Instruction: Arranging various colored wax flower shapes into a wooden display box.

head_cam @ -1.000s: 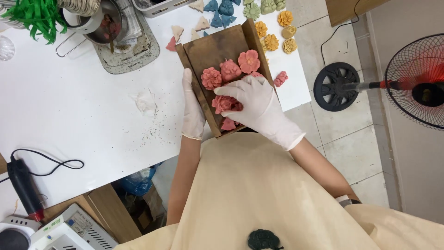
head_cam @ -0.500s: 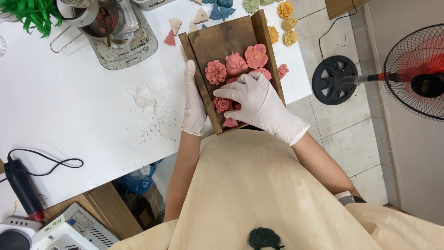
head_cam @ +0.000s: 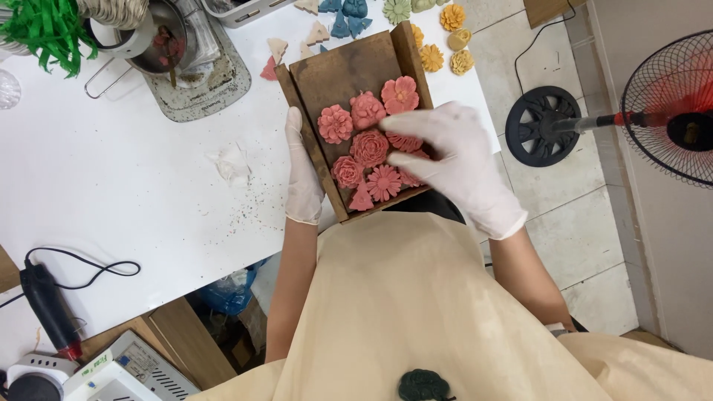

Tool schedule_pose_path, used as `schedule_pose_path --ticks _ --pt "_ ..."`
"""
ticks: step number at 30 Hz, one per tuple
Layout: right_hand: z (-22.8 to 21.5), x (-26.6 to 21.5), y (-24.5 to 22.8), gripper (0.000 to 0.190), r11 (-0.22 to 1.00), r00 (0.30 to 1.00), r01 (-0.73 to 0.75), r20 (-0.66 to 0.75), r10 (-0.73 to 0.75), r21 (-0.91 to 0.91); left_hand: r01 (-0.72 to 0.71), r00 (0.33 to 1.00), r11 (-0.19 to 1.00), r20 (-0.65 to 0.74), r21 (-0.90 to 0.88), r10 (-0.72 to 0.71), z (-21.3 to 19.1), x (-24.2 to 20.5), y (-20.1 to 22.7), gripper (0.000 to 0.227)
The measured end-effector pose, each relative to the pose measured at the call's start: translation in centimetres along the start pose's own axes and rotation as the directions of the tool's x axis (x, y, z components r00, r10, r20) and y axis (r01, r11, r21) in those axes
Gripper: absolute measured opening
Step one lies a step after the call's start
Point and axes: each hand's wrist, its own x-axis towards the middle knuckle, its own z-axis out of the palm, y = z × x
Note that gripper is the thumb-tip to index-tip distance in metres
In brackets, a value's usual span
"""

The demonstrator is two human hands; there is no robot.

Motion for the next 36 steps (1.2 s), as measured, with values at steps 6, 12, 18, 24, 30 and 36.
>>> schedule_pose_path --ticks 6,12,18,24,30,36 --pt "1.6 -2.5 8.7 0.044 0.785 0.828 -0.42 -0.163 0.537 0.455 0.026 0.999 0.999 -0.03 0.023 -0.025 -0.3 -1.1 1.5 0.084" --pt "4.5 -3.3 8.6 0.055 0.416 0.742 -0.603 0.288 0.606 0.68 0.008 0.993 0.996 -0.12 0.091 0.003 -1.0 -0.5 1.1 0.085" --pt "5.8 -4.8 13.0 0.045 0.494 0.699 -0.501 -0.004 0.715 0.71 -0.057 0.979 0.99 -0.187 0.131 0.081 -2.7 -0.7 2.1 0.081" --pt "3.8 1.3 3.5 0.031 0.989 0.993 -0.107 -0.031 0.11 0.1 -0.016 0.991 0.997 -0.134 0.075 0.026 -3.5 -0.4 0.9 0.08" --pt "8.1 4.1 2.6 0.041 0.942 0.974 0.223 0.088 -0.207 -0.252 0.054 0.998 0.998 -0.018 -0.015 -0.055 -1.1 -1.0 -0.5 0.076" --pt "8.1 3.9 2.6 0.033 0.929 0.941 0.275 0.268 -0.208 -0.246 0.077 0.996 0.995 -0.035 -0.061 -0.079 -2.4 -0.3 -0.9 0.072"
